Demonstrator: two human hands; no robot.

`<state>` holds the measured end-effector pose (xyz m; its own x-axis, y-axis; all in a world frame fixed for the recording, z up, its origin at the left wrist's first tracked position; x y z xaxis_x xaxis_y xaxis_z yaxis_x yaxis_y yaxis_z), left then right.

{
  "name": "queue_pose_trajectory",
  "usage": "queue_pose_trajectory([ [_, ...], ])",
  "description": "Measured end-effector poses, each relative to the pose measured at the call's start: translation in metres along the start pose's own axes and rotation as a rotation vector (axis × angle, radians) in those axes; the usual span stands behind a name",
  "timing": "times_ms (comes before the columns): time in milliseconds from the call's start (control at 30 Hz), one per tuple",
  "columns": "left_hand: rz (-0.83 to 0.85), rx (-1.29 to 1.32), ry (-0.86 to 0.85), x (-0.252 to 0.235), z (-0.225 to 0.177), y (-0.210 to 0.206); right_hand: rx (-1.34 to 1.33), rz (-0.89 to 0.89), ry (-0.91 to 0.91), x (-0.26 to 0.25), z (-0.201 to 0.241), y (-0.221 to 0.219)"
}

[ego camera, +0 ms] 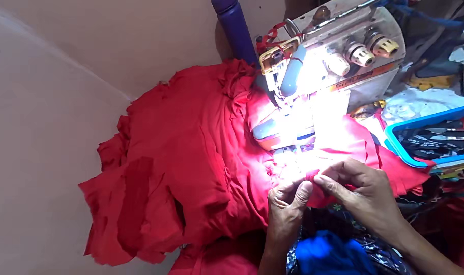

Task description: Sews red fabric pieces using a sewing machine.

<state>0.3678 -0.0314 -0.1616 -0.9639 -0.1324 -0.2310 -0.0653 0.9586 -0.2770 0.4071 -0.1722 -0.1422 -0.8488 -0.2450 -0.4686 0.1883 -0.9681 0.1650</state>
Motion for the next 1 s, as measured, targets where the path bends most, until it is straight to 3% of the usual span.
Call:
queue_pose_trajectory([
  [133, 0.028, -0.145, -0.110, 0.002, -0.018, 0.003, -0.045, 0.017, -0.045, 0.003, 0.002, -0.007],
  [233, 0.128, -0.353, -0.169, -0.001, -0.040, 0.006, -0.187, 0.184, -0.116, 0.004, 0.007, -0.021],
  [367, 0.270, -0.549, -0.246, -0.002, -0.073, 0.005, -0.220, 0.375, -0.002, 0.006, 0.021, -0.040],
  [567, 0.281, -0.586, -0.304, -0.003, -0.103, 0.015, -0.252, 0.408, 0.001, 0.013, 0.018, -0.051],
  [833, 0.184, -0.776, -0.504, -0.045, -0.129, 0.017, -0.049, 0.196, 0.087, -0.010, 0.021, -0.039],
  [1000, 0.188, -0.845, -0.367, -0.109, -0.094, 0.021, -0.114, 0.040, -0.140, -0.040, -0.028, -0.040],
])
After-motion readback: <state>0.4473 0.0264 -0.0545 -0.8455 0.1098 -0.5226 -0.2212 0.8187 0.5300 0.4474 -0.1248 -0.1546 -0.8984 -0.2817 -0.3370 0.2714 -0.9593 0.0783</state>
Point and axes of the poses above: each hand's wrist, its own x-axis away from the middle knuckle, its own y-axis out of the back of the hand, z = x × y, the point moved 10 cm from there along -x, towards the middle knuckle, and after that the axes turned 3 degrees about z, right-handed, at the moved point
